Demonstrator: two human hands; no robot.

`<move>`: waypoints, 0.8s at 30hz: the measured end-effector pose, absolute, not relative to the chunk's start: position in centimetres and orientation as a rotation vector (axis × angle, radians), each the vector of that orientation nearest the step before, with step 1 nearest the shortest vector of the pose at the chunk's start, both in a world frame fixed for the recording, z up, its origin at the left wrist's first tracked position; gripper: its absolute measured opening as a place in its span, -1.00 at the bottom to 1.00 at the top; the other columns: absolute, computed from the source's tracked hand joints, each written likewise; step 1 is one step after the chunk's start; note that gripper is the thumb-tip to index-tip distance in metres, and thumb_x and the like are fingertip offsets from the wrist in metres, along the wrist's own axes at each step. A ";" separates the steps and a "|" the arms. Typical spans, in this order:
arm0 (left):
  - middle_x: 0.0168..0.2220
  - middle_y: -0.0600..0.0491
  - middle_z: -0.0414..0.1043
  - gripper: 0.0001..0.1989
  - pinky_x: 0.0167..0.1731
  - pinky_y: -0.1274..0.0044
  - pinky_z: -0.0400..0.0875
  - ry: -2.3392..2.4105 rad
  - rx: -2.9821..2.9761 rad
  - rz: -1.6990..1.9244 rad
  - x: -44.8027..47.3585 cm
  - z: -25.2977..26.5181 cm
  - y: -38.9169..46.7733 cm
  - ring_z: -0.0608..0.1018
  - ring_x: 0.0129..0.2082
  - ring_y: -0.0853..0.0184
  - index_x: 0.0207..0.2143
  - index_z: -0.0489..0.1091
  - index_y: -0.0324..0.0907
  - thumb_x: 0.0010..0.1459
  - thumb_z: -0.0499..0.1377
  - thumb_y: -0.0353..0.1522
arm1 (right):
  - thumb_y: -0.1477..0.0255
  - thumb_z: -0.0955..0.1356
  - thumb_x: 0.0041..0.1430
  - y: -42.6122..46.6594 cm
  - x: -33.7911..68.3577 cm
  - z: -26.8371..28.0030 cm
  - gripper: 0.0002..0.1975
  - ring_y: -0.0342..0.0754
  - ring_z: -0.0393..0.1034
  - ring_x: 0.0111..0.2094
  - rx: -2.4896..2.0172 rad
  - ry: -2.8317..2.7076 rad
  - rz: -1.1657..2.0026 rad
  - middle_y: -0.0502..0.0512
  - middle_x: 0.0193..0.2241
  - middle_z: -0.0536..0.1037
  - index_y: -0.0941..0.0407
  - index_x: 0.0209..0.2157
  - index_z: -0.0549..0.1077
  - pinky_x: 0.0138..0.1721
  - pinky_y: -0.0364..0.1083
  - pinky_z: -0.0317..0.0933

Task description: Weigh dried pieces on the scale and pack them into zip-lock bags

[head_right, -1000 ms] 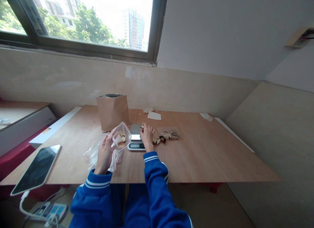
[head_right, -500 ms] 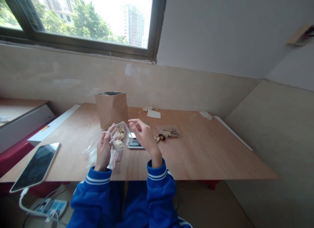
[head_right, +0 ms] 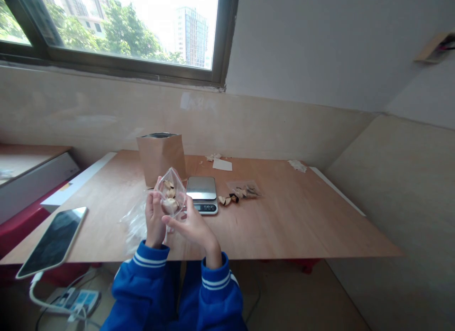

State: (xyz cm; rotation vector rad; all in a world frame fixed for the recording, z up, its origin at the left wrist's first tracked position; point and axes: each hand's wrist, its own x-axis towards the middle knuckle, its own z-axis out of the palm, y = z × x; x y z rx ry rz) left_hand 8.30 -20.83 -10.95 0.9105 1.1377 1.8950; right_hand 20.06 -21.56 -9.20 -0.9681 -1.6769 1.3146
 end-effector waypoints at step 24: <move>-0.35 0.04 0.45 -0.63 -0.33 0.59 0.35 1.205 1.117 1.669 5.0 -13.4 -19.3 0.47 -0.34 0.37 -0.24 0.46 -0.21 0.11 0.19 -0.08 | 0.00 0.12 0.30 -20.0 22.2 -10.6 -0.43 0.03 0.51 -0.24 -1.018 -1.483 0.959 0.10 -0.36 0.62 0.08 -0.26 0.59 -0.11 -0.03 0.33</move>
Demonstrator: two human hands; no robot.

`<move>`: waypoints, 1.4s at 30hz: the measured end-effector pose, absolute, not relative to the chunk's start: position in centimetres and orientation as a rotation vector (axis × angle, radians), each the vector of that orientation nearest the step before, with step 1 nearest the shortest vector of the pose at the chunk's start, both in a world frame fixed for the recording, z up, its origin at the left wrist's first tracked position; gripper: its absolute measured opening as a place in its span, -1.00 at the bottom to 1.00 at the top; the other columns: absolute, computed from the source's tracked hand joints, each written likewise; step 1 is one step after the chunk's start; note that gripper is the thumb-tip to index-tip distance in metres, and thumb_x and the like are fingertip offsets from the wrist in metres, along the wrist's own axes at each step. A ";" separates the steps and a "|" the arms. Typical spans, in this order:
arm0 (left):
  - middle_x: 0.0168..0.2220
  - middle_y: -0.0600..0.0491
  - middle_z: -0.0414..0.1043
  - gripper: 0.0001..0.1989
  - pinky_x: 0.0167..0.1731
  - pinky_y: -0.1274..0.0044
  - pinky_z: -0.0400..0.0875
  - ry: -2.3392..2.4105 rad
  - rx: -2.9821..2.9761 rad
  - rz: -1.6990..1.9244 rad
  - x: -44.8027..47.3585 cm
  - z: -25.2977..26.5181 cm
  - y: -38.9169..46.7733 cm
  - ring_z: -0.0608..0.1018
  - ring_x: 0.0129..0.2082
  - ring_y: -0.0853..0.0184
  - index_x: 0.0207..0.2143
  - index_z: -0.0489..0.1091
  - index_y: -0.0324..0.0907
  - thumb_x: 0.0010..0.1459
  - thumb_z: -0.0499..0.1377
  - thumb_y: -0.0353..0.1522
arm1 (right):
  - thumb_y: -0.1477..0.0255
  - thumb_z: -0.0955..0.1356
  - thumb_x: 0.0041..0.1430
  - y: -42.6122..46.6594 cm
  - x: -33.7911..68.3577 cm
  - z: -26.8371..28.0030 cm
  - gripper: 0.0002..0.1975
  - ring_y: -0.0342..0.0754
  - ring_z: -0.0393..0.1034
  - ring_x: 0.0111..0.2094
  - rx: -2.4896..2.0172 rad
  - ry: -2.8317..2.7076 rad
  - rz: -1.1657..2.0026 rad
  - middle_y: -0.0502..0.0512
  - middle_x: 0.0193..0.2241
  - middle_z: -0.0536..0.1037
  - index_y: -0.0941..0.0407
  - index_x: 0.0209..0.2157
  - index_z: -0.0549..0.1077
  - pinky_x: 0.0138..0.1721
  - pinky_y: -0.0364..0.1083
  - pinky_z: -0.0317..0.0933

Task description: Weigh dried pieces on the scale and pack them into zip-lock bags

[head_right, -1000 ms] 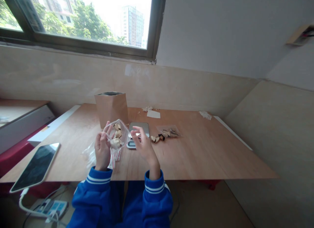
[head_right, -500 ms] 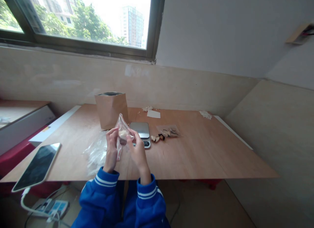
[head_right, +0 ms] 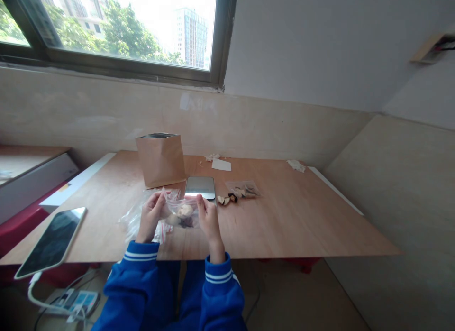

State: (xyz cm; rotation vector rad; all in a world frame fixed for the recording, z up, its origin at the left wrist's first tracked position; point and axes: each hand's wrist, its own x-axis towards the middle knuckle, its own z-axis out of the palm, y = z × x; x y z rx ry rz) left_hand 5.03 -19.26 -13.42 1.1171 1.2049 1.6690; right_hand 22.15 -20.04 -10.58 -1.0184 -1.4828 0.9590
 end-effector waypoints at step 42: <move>-0.39 0.13 0.41 -0.70 -0.65 0.68 0.17 1.273 0.981 1.874 5.2 -11.6 -20.7 0.28 -0.62 0.55 -0.34 0.38 -0.18 0.08 0.23 -0.12 | 0.09 0.44 0.03 -18.8 24.8 -11.6 -0.65 0.04 0.53 -0.23 -0.954 -1.192 1.102 0.14 -0.36 0.65 0.12 -0.39 0.48 -0.13 -0.03 0.34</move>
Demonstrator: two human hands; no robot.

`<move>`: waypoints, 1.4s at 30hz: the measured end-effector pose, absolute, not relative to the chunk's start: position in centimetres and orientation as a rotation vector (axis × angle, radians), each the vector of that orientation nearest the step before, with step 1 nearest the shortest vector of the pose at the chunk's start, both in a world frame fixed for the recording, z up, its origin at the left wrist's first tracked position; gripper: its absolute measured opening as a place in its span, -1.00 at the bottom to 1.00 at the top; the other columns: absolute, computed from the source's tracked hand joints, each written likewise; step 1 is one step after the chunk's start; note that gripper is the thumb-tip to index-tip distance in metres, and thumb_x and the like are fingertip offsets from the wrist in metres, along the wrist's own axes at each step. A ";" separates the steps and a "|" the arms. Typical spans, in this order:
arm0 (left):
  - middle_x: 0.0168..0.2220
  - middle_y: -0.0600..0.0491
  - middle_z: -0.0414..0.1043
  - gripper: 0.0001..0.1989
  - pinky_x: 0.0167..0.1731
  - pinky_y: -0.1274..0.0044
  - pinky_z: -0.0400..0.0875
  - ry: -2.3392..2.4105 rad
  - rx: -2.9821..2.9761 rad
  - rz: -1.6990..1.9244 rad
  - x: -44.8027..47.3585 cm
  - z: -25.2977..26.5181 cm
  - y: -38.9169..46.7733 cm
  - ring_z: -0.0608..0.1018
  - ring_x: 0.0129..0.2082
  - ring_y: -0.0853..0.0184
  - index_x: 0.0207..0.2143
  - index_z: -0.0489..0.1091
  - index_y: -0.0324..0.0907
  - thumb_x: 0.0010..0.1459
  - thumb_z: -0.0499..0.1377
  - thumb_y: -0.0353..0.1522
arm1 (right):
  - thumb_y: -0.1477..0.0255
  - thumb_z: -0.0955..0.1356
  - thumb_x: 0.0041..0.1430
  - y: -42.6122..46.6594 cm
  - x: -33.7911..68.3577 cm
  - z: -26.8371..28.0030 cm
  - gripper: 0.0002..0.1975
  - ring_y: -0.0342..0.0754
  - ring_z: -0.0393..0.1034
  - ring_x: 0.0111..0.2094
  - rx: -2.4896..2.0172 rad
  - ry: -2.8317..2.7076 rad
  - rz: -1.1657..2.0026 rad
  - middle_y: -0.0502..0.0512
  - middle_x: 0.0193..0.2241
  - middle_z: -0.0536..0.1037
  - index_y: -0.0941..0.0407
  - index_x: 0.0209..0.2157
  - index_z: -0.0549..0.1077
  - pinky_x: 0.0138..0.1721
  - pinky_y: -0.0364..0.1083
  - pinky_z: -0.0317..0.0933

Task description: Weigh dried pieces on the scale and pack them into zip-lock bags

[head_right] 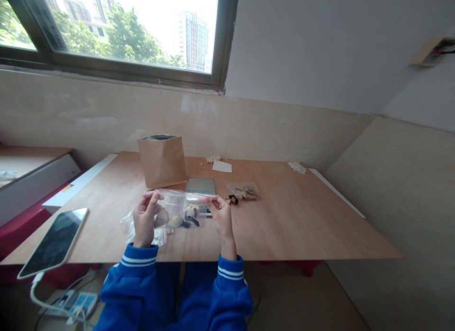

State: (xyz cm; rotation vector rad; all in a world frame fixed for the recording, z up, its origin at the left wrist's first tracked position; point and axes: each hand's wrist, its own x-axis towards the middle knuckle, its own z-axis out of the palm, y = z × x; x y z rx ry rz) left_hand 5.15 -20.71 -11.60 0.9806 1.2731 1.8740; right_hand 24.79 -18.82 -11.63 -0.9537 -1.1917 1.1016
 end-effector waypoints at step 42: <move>-0.29 0.01 0.37 -0.89 -0.27 0.49 0.39 0.945 1.503 1.768 7.3 -11.3 -21.8 0.45 -0.22 0.28 -0.29 0.54 -0.10 0.15 0.21 -0.33 | 0.31 0.33 0.27 -21.3 20.9 -8.8 -0.85 -0.03 0.43 -0.32 -1.036 -1.781 0.286 -0.02 -0.41 0.60 0.01 -0.36 0.50 -0.11 0.00 0.14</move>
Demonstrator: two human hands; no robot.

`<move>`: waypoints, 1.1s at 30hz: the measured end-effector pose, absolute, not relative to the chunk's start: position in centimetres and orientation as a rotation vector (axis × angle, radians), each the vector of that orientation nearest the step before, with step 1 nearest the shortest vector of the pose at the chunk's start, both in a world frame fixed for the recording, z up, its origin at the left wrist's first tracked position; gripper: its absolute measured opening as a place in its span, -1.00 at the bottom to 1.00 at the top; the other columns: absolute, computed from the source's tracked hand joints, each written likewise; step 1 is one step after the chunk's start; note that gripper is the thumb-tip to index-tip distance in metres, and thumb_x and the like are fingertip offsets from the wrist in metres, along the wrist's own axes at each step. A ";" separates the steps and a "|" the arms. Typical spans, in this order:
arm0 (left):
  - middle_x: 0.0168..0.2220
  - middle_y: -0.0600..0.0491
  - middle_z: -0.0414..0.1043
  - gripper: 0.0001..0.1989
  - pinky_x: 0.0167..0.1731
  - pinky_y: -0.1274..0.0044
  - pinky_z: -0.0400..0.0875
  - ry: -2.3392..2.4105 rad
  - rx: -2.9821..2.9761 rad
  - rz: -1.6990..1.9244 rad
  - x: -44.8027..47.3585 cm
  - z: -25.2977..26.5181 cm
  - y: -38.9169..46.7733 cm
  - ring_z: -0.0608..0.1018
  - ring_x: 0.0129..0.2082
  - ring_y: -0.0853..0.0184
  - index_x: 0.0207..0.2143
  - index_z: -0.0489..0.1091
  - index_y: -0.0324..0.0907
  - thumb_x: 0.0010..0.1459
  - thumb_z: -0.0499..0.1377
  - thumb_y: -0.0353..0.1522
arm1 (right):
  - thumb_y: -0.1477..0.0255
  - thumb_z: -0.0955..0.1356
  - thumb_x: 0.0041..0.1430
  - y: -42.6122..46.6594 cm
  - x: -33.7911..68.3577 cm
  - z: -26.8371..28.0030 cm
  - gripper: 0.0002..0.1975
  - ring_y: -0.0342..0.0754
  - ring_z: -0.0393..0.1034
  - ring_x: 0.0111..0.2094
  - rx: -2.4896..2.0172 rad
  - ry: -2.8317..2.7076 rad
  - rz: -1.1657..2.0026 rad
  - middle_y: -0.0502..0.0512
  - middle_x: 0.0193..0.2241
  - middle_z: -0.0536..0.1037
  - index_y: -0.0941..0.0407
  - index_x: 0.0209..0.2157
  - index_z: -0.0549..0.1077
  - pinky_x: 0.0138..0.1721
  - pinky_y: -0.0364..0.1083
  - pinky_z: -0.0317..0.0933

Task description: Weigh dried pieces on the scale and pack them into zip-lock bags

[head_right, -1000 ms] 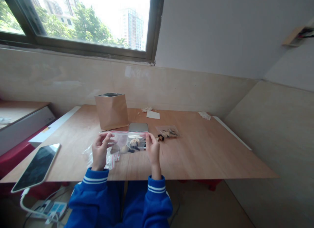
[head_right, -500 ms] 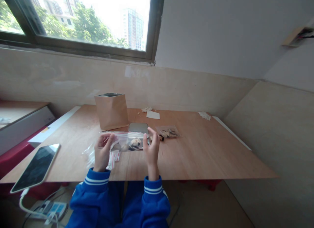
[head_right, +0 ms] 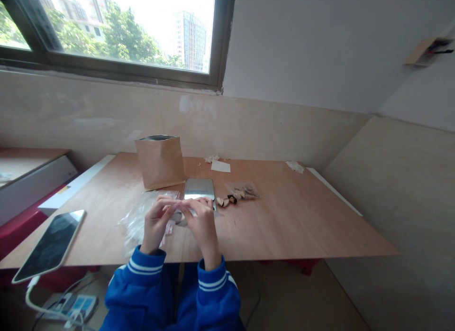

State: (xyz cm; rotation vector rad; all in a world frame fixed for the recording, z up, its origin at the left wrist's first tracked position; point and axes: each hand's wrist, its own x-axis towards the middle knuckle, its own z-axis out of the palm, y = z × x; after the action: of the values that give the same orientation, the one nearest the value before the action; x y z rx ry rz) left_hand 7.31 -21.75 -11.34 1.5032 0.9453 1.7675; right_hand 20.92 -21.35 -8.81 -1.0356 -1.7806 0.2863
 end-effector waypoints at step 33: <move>-0.35 0.01 0.44 -0.85 -0.23 0.47 0.34 1.107 1.647 1.713 7.0 -10.5 -21.6 0.47 -0.28 0.27 -0.35 0.49 -0.12 0.15 0.21 -0.24 | 0.34 0.35 0.23 -20.9 22.4 -9.4 -0.79 -0.03 0.44 -0.33 -1.090 -1.756 0.396 -0.06 -0.46 0.61 -0.04 -0.47 0.56 -0.09 0.00 0.17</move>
State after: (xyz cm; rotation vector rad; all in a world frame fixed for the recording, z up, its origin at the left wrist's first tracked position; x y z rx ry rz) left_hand 7.00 -21.62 -10.55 1.6468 1.1068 1.7134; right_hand 22.39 -20.88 -9.41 -1.0902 -1.7556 0.3956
